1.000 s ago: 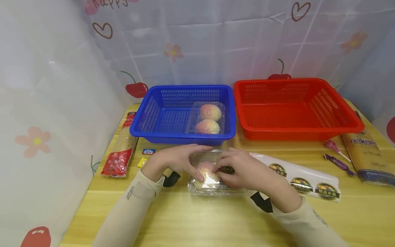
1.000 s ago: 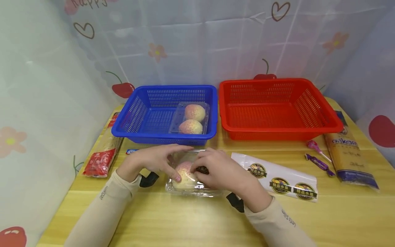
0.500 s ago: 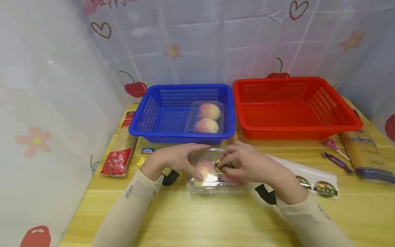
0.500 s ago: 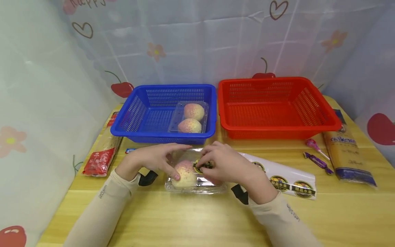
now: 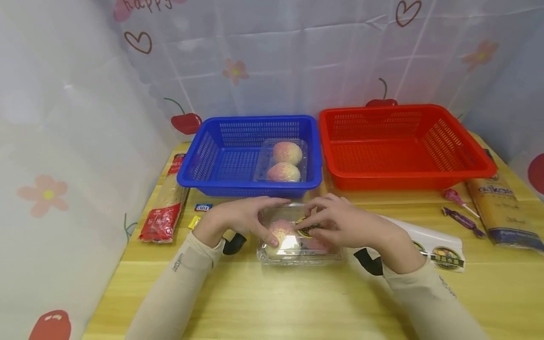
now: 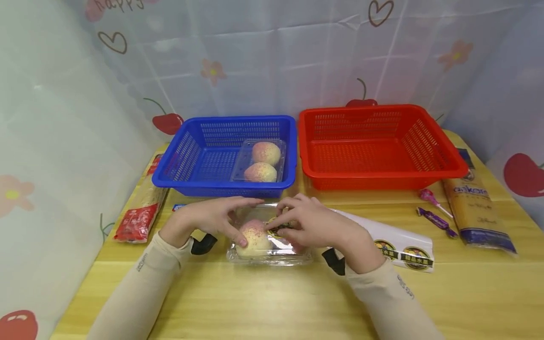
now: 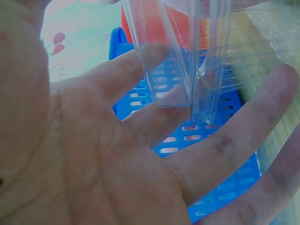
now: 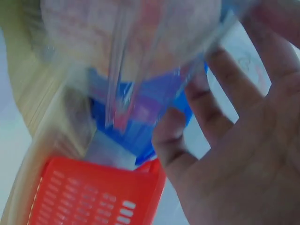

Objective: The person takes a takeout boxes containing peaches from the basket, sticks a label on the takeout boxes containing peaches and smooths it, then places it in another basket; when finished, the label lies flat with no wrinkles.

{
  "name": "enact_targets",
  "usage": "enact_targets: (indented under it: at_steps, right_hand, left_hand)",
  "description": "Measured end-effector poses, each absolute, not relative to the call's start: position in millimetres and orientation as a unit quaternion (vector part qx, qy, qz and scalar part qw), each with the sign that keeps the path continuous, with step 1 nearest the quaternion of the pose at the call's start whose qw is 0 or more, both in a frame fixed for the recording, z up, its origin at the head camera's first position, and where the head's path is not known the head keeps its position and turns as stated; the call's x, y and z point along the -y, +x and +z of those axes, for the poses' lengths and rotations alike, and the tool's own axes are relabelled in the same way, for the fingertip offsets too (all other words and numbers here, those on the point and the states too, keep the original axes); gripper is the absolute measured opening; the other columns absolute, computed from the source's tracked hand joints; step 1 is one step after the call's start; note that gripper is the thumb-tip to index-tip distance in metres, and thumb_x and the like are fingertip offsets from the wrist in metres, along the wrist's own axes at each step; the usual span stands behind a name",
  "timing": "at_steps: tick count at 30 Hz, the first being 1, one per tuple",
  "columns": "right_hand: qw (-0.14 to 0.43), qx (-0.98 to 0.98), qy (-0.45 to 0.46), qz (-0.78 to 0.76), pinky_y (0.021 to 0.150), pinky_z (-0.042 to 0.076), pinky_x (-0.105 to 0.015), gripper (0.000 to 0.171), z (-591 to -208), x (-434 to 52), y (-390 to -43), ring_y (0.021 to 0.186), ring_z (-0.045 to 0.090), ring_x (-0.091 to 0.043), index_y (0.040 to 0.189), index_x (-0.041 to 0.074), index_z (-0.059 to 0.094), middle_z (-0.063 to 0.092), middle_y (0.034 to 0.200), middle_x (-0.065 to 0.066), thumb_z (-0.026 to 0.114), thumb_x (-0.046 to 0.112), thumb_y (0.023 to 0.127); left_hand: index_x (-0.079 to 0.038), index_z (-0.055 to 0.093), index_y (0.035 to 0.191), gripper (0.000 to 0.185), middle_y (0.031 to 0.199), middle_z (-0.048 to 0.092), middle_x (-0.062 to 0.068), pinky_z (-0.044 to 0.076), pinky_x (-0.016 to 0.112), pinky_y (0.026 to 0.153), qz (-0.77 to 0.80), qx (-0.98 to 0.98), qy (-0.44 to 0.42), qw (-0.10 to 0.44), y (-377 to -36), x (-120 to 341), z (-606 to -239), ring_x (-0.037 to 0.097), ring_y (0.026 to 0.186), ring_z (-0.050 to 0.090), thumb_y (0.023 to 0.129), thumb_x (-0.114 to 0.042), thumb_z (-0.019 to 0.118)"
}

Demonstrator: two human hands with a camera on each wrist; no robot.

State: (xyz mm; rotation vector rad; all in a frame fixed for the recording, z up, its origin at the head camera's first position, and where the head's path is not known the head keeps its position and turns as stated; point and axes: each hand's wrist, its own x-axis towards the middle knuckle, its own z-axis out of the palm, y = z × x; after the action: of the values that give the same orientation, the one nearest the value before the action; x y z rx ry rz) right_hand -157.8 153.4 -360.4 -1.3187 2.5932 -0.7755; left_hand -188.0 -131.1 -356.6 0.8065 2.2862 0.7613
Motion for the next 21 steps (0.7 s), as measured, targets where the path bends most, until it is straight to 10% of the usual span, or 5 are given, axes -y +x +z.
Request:
enact_targets:
  at_steps: [13,21]
  right_hand:
    - [0.167,-0.818,-0.397,-0.382,0.102,0.034,-0.071,0.032,-378.8,-183.0,-177.1,0.139,0.031,-0.039,0.124,0.036,0.073,0.039,0.152,-0.013,0.075,0.027,0.093]
    - [0.214,-0.76,-0.412,-0.454,0.108,0.035,-0.064,0.059,-403.5,-193.9,-192.6,0.143,0.034,-0.033,0.148,0.015,0.053,0.038,0.156,-0.011,0.074,0.019,0.093]
  left_hand:
    - [-0.019,0.035,0.158,0.103,0.157,0.037,-0.001,0.03,0.042,0.115,0.291,-0.857,0.309,0.291,-189.0,130.8,-357.1,0.018,0.141,0.033,0.074,-0.039,0.091]
    - [-0.015,0.04,0.156,0.102,0.155,0.043,-0.002,0.03,0.036,0.115,0.229,-0.883,0.338,0.23,-182.6,131.6,-347.8,0.016,0.142,0.035,0.073,-0.051,0.088]
